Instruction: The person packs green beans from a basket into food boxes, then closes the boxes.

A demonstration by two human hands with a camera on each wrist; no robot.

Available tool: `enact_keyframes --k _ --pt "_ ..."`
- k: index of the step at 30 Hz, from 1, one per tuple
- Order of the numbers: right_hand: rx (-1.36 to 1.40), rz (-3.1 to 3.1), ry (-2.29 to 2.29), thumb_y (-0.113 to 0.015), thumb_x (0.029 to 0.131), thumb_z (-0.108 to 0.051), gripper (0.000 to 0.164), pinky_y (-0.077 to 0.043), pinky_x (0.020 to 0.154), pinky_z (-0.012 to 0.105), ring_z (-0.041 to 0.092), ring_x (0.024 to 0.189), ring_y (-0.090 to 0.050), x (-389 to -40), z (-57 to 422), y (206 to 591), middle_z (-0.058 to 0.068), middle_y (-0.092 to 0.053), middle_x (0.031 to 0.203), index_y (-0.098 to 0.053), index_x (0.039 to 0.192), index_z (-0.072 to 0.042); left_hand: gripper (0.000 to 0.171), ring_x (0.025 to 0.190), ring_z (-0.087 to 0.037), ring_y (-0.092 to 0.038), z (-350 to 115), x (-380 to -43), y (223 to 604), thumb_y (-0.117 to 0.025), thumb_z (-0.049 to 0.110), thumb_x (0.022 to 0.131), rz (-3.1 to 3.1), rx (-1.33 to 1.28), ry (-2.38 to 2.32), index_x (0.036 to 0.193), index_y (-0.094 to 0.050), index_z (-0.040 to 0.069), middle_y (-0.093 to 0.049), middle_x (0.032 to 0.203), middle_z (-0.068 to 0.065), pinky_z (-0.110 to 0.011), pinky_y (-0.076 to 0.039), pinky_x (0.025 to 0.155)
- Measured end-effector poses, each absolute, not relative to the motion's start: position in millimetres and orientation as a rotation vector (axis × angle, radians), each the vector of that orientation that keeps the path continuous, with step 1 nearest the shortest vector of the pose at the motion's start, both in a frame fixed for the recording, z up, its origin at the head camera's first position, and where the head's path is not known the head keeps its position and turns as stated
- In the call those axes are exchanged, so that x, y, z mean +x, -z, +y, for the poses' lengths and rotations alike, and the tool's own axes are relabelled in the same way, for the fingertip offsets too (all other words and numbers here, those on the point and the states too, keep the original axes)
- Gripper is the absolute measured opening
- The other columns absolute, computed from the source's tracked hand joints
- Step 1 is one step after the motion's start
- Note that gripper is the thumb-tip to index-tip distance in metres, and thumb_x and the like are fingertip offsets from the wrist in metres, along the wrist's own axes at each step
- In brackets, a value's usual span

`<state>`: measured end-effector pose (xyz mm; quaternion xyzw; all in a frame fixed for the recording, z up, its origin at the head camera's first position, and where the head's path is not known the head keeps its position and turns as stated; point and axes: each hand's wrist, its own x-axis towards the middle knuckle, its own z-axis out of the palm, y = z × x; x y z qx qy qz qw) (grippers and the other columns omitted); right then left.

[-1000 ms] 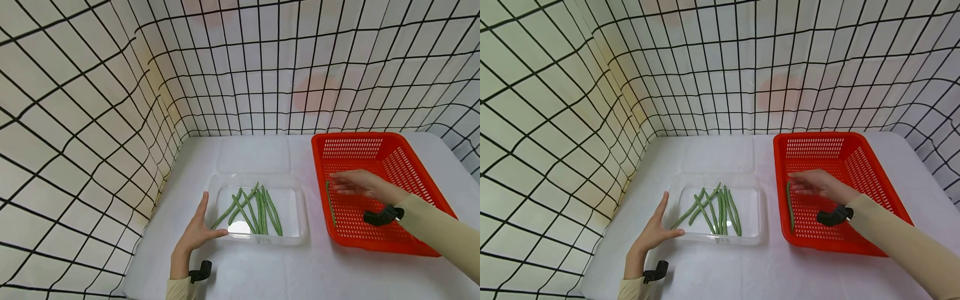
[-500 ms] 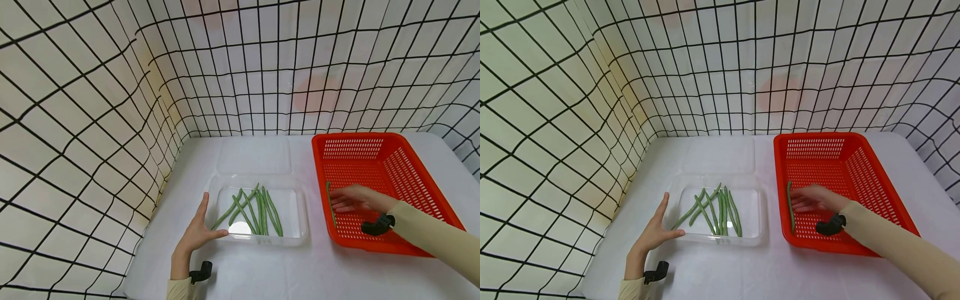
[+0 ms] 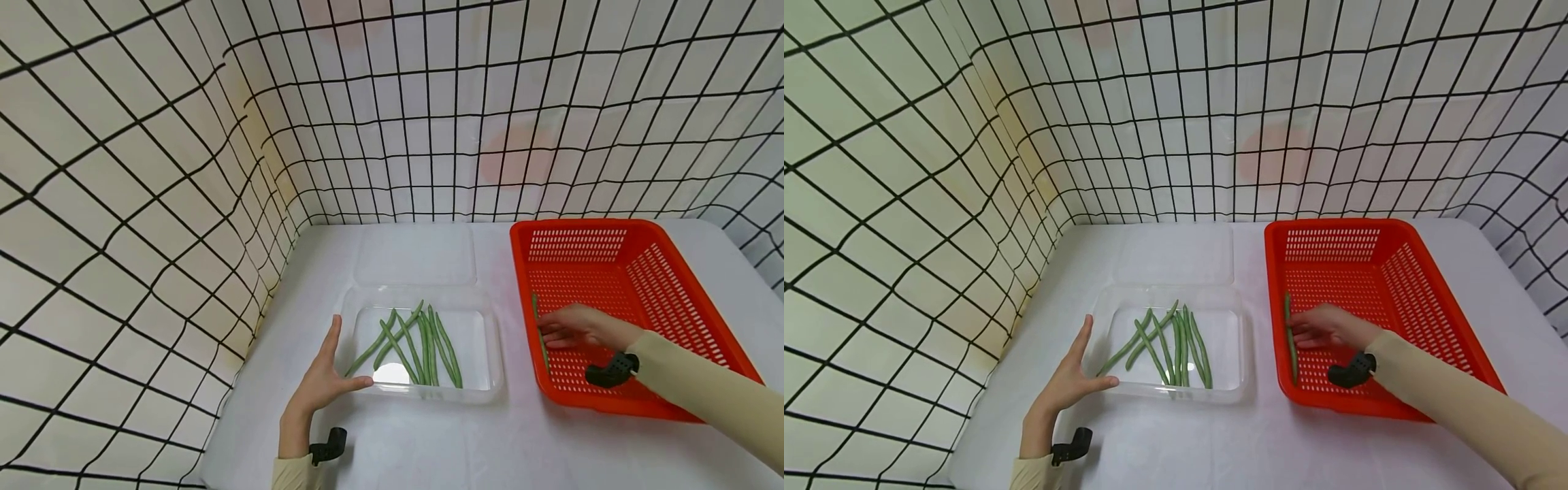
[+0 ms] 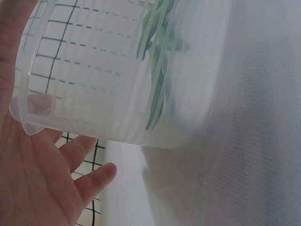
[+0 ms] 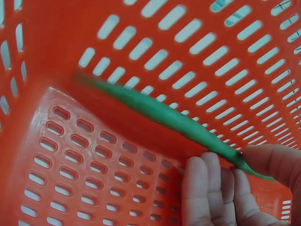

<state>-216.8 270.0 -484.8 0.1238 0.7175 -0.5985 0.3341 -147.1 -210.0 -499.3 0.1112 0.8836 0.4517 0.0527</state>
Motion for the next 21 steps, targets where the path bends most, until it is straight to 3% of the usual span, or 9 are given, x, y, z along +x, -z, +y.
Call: enact_keyframes --k 8,14,17,21 --pt "0.296 1.915 1.554 -0.057 0.096 -0.012 0.030 -0.054 0.074 0.033 0.021 0.071 -0.066 -216.2 274.1 479.0 0.014 -0.068 0.085 -0.061 0.113 0.013 0.127 0.142 -0.018 -0.003 -209.2 -146.9 499.3 -0.086 0.048 0.062 2.695 0.361 -1.379 0.152 0.001 0.032 -0.001 0.158 0.005 -0.052 -0.014 0.110" --pt "0.232 1.940 1.621 -0.056 0.097 -0.015 0.034 -0.053 0.079 0.035 0.021 0.078 -0.065 -219.2 286.1 464.8 0.010 -0.067 0.088 -0.058 0.119 0.012 0.127 0.141 -0.015 -0.003 -209.7 -147.6 500.7 -0.085 0.051 0.062 2.693 0.355 -1.376 0.153 0.001 0.032 0.000 0.158 0.008 -0.049 -0.013 0.110" --pt "0.261 1.889 1.691 -0.056 0.097 -0.017 0.030 -0.052 0.081 0.035 0.019 0.082 -0.065 -223.6 290.7 453.6 0.007 -0.067 0.090 -0.062 0.117 0.005 0.128 0.142 -0.017 -0.003 -210.1 -147.6 501.4 -0.086 0.050 0.062 2.695 0.368 -1.379 0.154 0.000 0.027 0.000 0.158 0.007 -0.051 -0.013 0.110" --pt "0.267 1.862 1.770 -0.057 0.097 -0.019 0.017 -0.052 0.080 0.032 0.016 0.081 -0.065 -232.0 289.2 435.0 0.003 -0.068 0.089 -0.071 0.098 -0.009 0.128 0.142 -0.020 -0.003 -210.5 -147.6 501.1 -0.086 0.048 0.062 2.696 0.375 -1.382 0.154 0.000 0.025 0.000 0.158 0.005 -0.052 -0.014 0.110"
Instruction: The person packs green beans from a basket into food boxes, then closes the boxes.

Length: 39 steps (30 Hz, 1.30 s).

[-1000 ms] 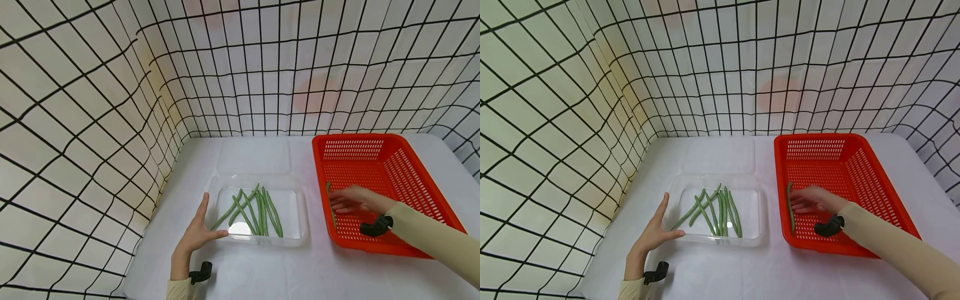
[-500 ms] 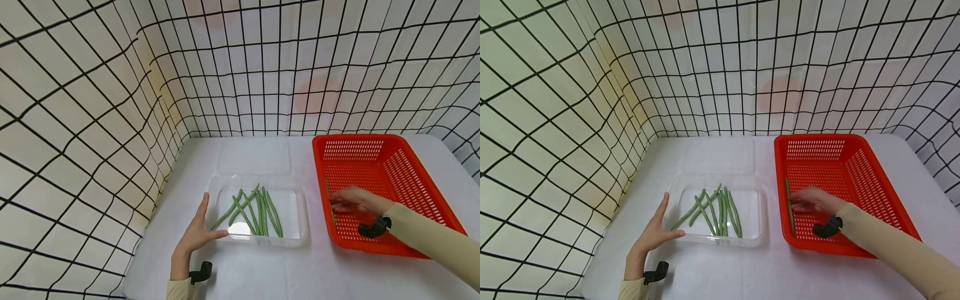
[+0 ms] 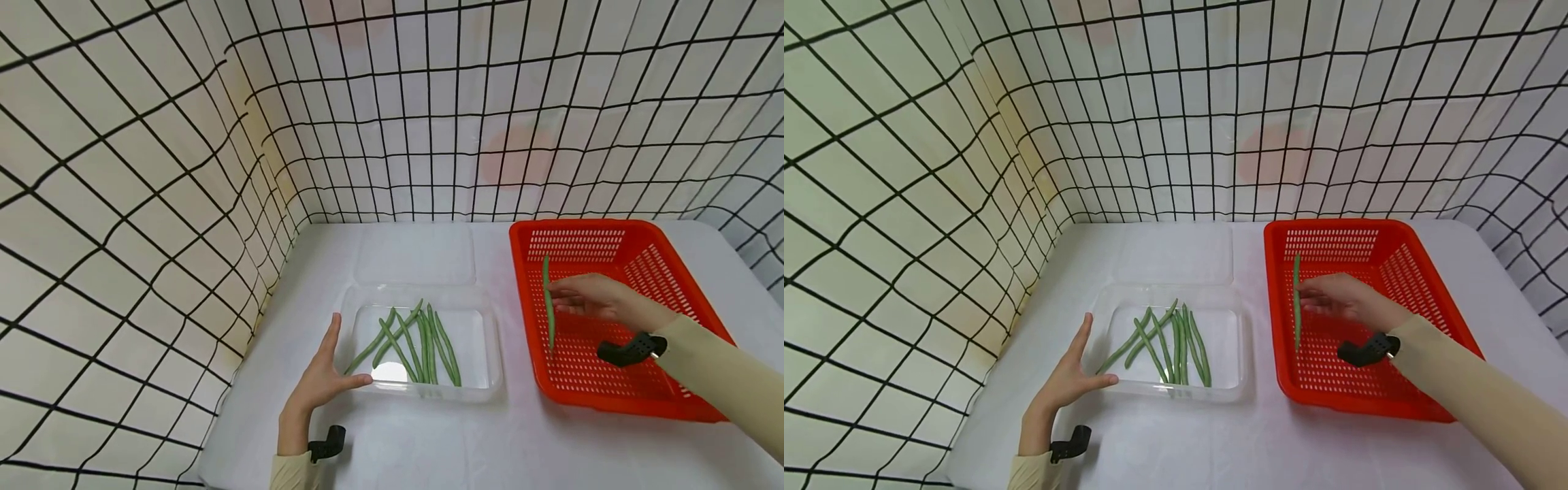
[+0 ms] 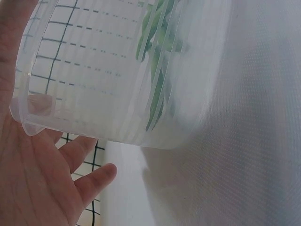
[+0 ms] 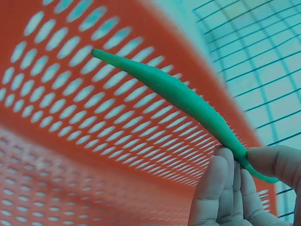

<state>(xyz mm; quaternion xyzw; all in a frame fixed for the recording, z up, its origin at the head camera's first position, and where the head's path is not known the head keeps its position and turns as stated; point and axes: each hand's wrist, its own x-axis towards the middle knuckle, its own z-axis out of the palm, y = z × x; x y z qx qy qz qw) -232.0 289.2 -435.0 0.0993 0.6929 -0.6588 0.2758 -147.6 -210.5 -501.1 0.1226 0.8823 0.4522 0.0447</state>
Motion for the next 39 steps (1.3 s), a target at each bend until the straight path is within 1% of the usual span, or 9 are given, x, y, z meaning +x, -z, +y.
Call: enact_keyframes --k 2,4,11,13,18,20,29,33,39 --pt "0.251 1.864 1.792 -0.056 0.097 -0.018 0.019 -0.052 0.080 0.031 0.015 0.080 -0.064 -235.8 285.4 425.6 0.002 -0.068 0.087 -0.072 0.088 -0.014 0.128 0.142 -0.018 -0.003 -210.7 -147.5 500.5 -0.086 0.048 0.062 2.695 0.363 -1.378 0.154 0.000 0.027 0.001 0.158 0.007 -0.052 -0.014 0.110" --pt "0.229 1.873 1.796 -0.056 0.097 -0.018 0.019 -0.052 0.081 0.030 0.015 0.080 -0.063 -238.1 280.4 417.4 0.002 -0.068 0.088 -0.071 0.086 -0.016 0.127 0.142 -0.019 -0.003 -210.7 -147.0 500.0 -0.086 0.047 0.063 2.696 0.364 -1.378 0.153 0.001 0.028 0.000 0.158 0.007 -0.052 -0.013 0.110" --pt "0.212 1.853 1.840 -0.059 0.095 -0.015 0.013 -0.052 0.082 0.032 0.016 0.080 -0.064 -241.3 249.5 399.5 0.005 -0.067 0.088 -0.070 0.095 -0.008 0.121 0.142 -0.028 -0.004 -196.7 -132.3 455.3 -0.087 0.025 0.068 2.643 0.344 -1.399 0.153 -0.002 0.011 -0.001 0.157 -0.010 -0.054 -0.012 0.109" --pt "0.201 1.867 1.833 -0.060 0.095 -0.015 0.014 -0.052 0.080 0.032 0.016 0.077 -0.064 -242.4 236.6 397.3 0.005 -0.068 0.085 -0.069 0.098 -0.004 0.121 0.142 -0.029 -0.004 -197.2 -132.4 455.8 -0.087 0.026 0.069 2.646 0.346 -1.393 0.153 -0.002 0.010 -0.001 0.157 -0.010 -0.054 -0.013 0.109" --pt "0.133 1.950 1.738 -0.061 0.094 -0.015 0.036 -0.053 0.079 0.031 0.016 0.076 -0.064 -244.3 202.4 399.5 0.006 -0.067 0.085 -0.055 0.118 0.011 0.124 0.142 -0.025 -0.003 -204.4 -141.1 482.5 -0.088 0.031 0.066 2.674 0.361 -1.386 0.153 -0.001 0.017 -0.001 0.158 -0.005 -0.055 -0.013 0.109" --pt "0.114 1.967 1.699 -0.061 0.094 -0.016 0.041 -0.053 0.078 0.030 0.018 0.078 -0.064 -244.2 189.4 403.3 0.007 -0.067 0.087 -0.051 0.121 0.014 0.125 0.142 -0.022 -0.003 -207.7 -144.9 494.7 -0.088 0.035 0.065 2.685 0.361 -1.385 0.153 0.000 0.022 0.000 0.158 0.000 -0.054 -0.013 0.109" --pt "0.130 1.919 1.628 -0.063 0.092 -0.012 0.026 -0.054 0.074 0.030 0.021 0.075 -0.065 -230.9 147.0 422.3 0.010 -0.067 0.083 -0.060 0.108 0.009 0.128 0.142 -0.016 -0.004 -209.6 -147.9 501.9 -0.086 0.049 0.061 2.682 0.357 -1.387 0.154 -0.001 0.023 0.000 0.157 0.008 -0.050 -0.014 0.110" --pt "0.147 1.897 1.632 -0.060 0.093 -0.011 0.026 -0.054 0.073 0.031 0.021 0.074 -0.066 -225.5 141.5 426.0 0.013 -0.066 0.084 -0.058 0.109 0.010 0.128 0.141 -0.015 -0.004 -209.1 -148.3 500.7 -0.085 0.051 0.061 2.684 0.352 -1.378 0.154 0.000 0.025 0.001 0.157 0.011 -0.049 -0.014 0.110" --pt "0.166 1.889 1.652 -0.057 0.095 -0.010 0.028 -0.054 0.074 0.033 0.021 0.075 -0.067 -223.9 142.5 427.7 0.016 -0.065 0.086 -0.054 0.112 0.012 0.127 0.142 -0.019 -0.003 -210.2 -147.9 499.6 -0.086 0.048 0.063 2.684 0.363 -1.393 0.153 0.001 0.029 0.001 0.157 0.007 -0.052 -0.013 0.110"
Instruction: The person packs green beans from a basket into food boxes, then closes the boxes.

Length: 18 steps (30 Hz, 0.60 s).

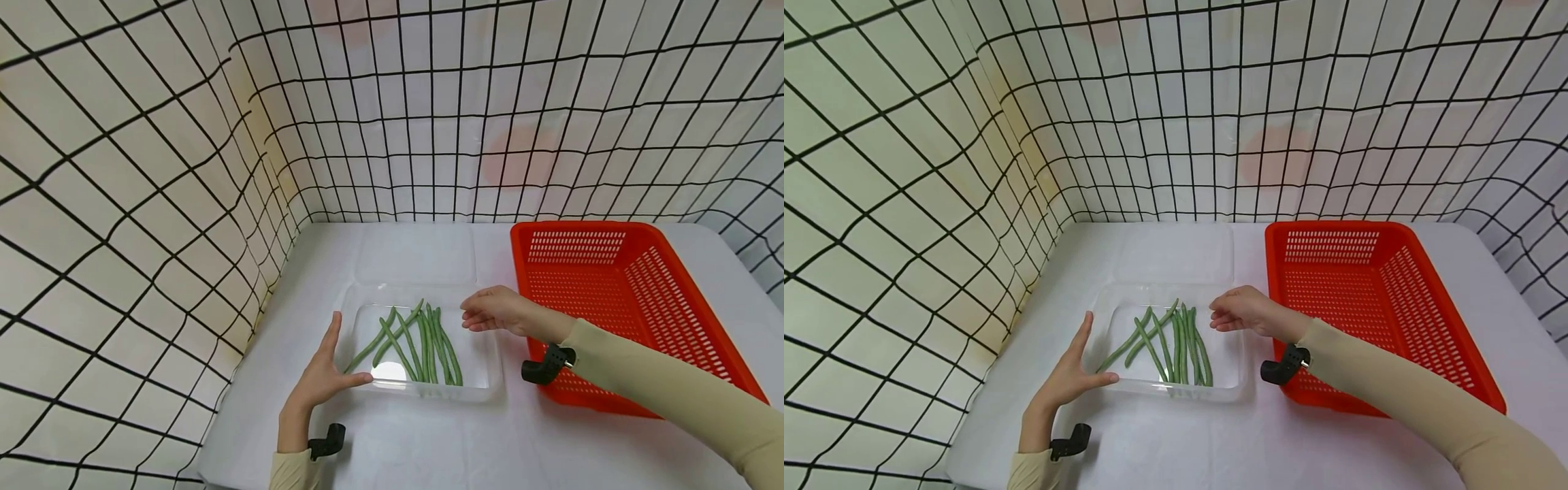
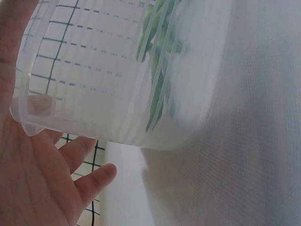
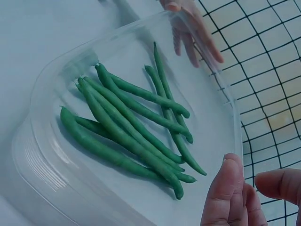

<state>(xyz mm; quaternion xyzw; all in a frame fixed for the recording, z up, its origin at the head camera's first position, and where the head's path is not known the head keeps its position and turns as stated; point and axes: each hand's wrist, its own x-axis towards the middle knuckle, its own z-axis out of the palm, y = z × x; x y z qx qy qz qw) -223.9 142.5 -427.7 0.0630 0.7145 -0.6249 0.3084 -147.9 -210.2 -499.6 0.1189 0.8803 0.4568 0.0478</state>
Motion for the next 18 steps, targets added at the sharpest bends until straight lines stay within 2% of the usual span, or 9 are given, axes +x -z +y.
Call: enact_keyframes --k 7,12,18 --pt "0.144 1.892 1.666 -0.058 0.095 -0.014 0.030 -0.054 0.073 0.032 0.020 0.076 -0.067 -222.5 144.6 426.0 0.017 -0.064 0.091 -0.055 0.111 0.011 0.127 0.142 -0.016 -0.003 -211.4 -147.5 498.8 -0.085 0.051 0.061 2.681 0.336 -1.391 0.152 0.002 0.034 0.000 0.157 0.009 -0.050 -0.013 0.110" --pt "0.102 1.925 1.627 -0.057 0.097 -0.021 0.040 -0.054 0.076 0.033 0.023 0.081 -0.066 -224.2 148.9 423.8 0.017 -0.062 0.096 -0.054 0.120 0.011 0.126 0.141 -0.015 -0.002 -211.2 -148.0 498.2 -0.085 0.051 0.062 2.673 0.340 -1.384 0.152 0.002 0.034 0.000 0.158 0.006 -0.049 -0.013 0.110" --pt "0.011 2.017 1.530 -0.057 0.096 -0.033 0.053 -0.053 0.078 0.035 0.030 0.094 -0.064 -228.7 156.3 420.2 0.017 -0.062 0.107 -0.049 0.129 0.007 0.127 0.142 -0.020 -0.001 -213.9 -148.8 494.8 -0.086 0.042 0.065 2.652 0.396 -1.348 0.153 0.003 0.025 0.004 0.157 0.004 -0.053 -0.014 0.109"
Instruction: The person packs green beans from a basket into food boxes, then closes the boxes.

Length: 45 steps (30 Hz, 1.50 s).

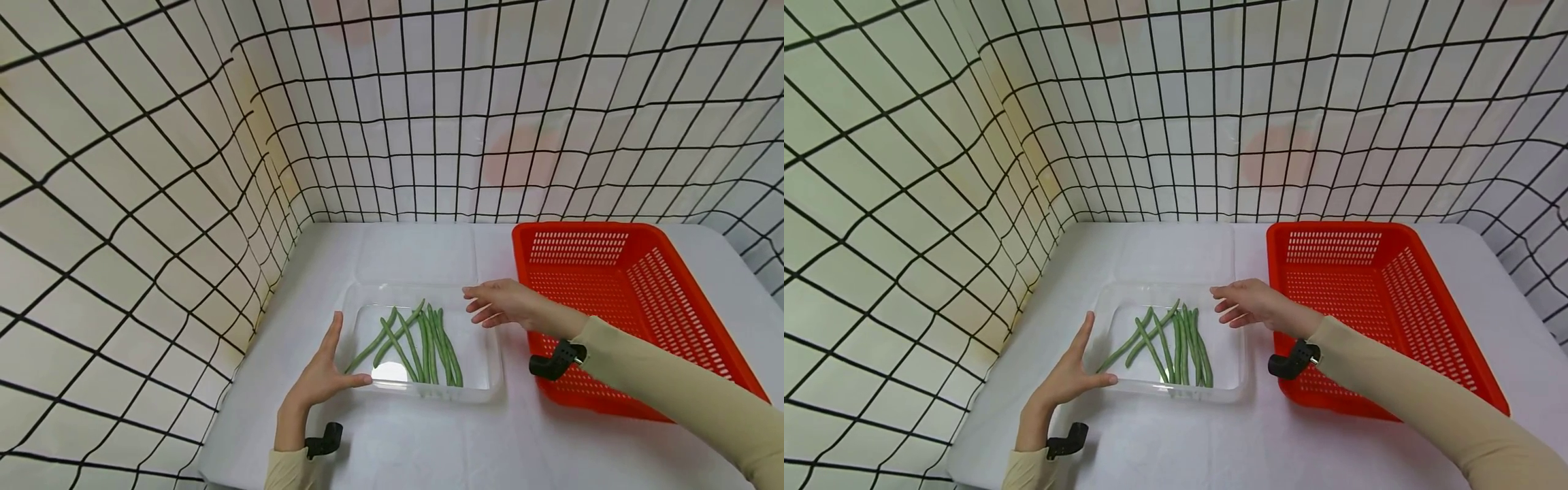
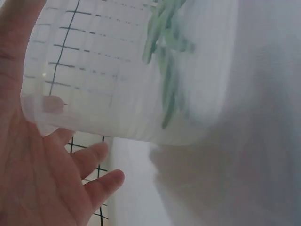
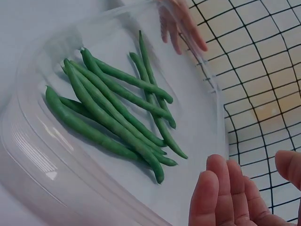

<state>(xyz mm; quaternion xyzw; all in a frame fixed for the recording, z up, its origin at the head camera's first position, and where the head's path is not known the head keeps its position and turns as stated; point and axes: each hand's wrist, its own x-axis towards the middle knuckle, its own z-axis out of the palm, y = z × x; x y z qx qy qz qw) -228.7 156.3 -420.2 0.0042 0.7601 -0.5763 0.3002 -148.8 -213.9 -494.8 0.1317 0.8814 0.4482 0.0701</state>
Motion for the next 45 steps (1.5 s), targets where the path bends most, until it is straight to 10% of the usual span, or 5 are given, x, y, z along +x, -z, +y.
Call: enact_keyframes --k 8,21,29,45 --pt "-0.147 2.110 1.488 -0.056 0.093 -0.046 0.073 -0.050 0.085 0.041 0.037 0.111 -0.056 -256.1 168.7 405.4 0.025 -0.052 0.129 -0.033 0.144 0.001 0.098 0.141 -0.031 0.004 -235.3 -181.0 452.1 -0.071 0.024 0.087 2.580 0.518 -1.334 0.154 0.001 0.021 0.006 0.157 -0.007 -0.061 -0.009 0.106" --pt "-0.167 2.152 1.210 -0.057 0.087 -0.059 0.099 -0.019 0.103 0.064 0.043 0.138 -0.008 -330.2 164.0 402.2 0.012 0.010 0.157 0.010 0.152 -0.025 0.089 0.142 -0.027 0.006 -196.5 -340.6 404.9 -0.048 0.072 0.083 2.493 0.312 -0.876 0.153 -0.009 0.034 0.007 0.157 -0.010 -0.059 -0.007 0.108" --pt "-0.055 2.127 0.955 -0.055 0.082 -0.068 0.105 -0.009 0.096 0.074 0.049 0.136 0.004 -359.0 147.5 435.1 0.015 0.014 0.156 0.010 0.152 -0.025 0.087 0.138 -0.033 0.020 -162.1 -377.6 433.9 -0.047 0.067 0.087 2.360 0.161 -0.756 0.154 -0.009 0.027 0.007 0.157 -0.011 -0.057 0.005 0.108" --pt "-0.224 2.162 0.642 -0.048 0.087 -0.066 0.098 -0.002 0.107 0.061 0.042 0.139 0.006 -386.6 131.9 446.5 0.021 0.002 0.155 -0.002 0.153 -0.009 0.095 0.142 -0.029 0.003 -159.8 -400.3 455.9 -0.045 0.074 0.082 2.299 0.012 -0.462 0.154 -0.002 0.030 0.003 0.158 -0.010 -0.051 -0.004 0.111"
